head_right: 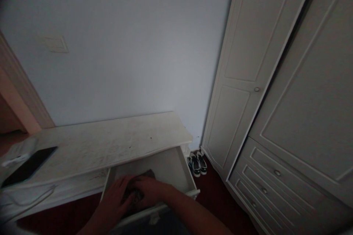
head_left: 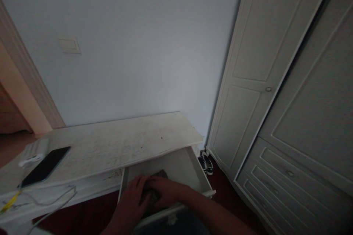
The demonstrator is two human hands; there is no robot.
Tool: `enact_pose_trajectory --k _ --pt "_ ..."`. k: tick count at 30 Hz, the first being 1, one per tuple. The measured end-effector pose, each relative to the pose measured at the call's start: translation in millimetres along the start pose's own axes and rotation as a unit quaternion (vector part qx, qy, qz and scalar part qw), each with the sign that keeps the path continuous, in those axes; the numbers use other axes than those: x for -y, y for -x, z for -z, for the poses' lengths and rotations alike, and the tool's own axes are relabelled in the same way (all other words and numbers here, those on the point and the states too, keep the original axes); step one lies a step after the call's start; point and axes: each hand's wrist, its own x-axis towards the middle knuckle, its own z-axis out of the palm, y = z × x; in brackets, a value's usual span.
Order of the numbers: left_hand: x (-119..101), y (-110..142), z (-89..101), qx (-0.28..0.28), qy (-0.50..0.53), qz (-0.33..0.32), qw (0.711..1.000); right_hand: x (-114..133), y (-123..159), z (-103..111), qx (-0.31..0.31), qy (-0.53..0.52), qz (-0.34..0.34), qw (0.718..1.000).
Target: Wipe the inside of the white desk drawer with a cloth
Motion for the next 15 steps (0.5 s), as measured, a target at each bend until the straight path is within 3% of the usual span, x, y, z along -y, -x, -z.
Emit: enact_pose_trajectory --k 3,5,9,15 --pt "-5.9 -17.6 -1.0 0.179 -0.048 -0.024 0.982 2.3 66.1 12.5 -0.103 0.008 -0.167 0.981" --pt "-11.5 -32.9 -7.3 0.226 -0.086 -0.021 0.970 4.6 100.4 13.2 -0.159 0.034 -0.259 0.952" --pt "-32.4 -69.9 -22.2 0.198 -0.137 -0.054 0.969 10.5 125.4 3.9 -0.226 0.064 -0.282 0.930" --pt "-91.1 -123.2 -49.0 0.117 -0.167 -0.055 0.977 12.8 110.9 -6.6 -0.267 0.122 -0.297 0.908"
